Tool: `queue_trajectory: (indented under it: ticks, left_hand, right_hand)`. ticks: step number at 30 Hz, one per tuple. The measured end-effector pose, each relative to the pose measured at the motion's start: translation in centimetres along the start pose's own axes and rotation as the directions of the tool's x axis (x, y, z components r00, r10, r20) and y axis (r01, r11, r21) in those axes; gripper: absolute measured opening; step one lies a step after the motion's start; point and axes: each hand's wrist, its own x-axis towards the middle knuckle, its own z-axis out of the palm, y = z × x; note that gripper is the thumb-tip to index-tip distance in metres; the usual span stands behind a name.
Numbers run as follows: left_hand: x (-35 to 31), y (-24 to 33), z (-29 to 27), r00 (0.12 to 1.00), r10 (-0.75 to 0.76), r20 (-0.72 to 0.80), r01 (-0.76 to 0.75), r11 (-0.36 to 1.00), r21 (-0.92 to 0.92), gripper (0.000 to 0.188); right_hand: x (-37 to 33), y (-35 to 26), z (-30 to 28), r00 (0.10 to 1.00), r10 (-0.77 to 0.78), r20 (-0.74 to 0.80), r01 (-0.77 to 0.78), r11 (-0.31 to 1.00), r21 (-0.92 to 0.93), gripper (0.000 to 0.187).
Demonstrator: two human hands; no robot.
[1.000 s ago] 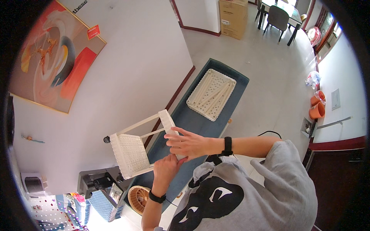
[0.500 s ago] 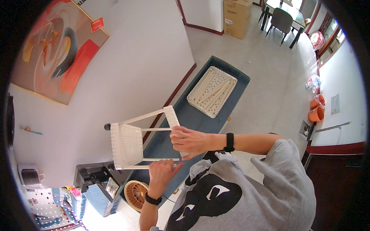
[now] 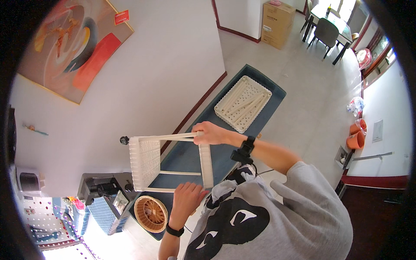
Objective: Disassemble a white plastic tiered storage organizer by pulling apart the shelves and vertical supports.
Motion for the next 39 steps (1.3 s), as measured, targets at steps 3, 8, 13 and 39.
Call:
queue_trajectory:
  ticks: [3, 8, 13, 39]
  left_hand:
    - [-1.0, 0.4, -0.8, 0.999, -0.054, 0.006, 0.054, 0.998, -0.019, 0.018]
    - [-0.4, -2.4, 2.7, 0.989, -0.143, -0.030, 0.144, 0.989, 0.025, 0.018]
    - [1.2, -5.9, 12.0, 0.985, -0.095, -0.143, 0.095, 0.995, -0.004, 0.019]
    - [1.0, -4.6, 4.5, 0.979, -0.154, 0.137, 0.164, 0.984, -0.073, 0.021]
  right_hand:
    - [-1.3, -3.8, 0.7, 0.987, -0.148, -0.061, 0.143, 0.986, -0.087, 0.025]
    - [-2.8, -7.4, 2.3, 0.748, -0.662, -0.047, 0.535, 0.643, -0.548, 0.014]
    - [-1.9, -4.1, 4.5, 0.802, -0.597, 0.019, 0.490, 0.639, -0.593, 0.019]
    - [-7.3, 2.0, 5.4, 0.854, -0.256, 0.452, 0.519, 0.472, -0.713, 0.096]
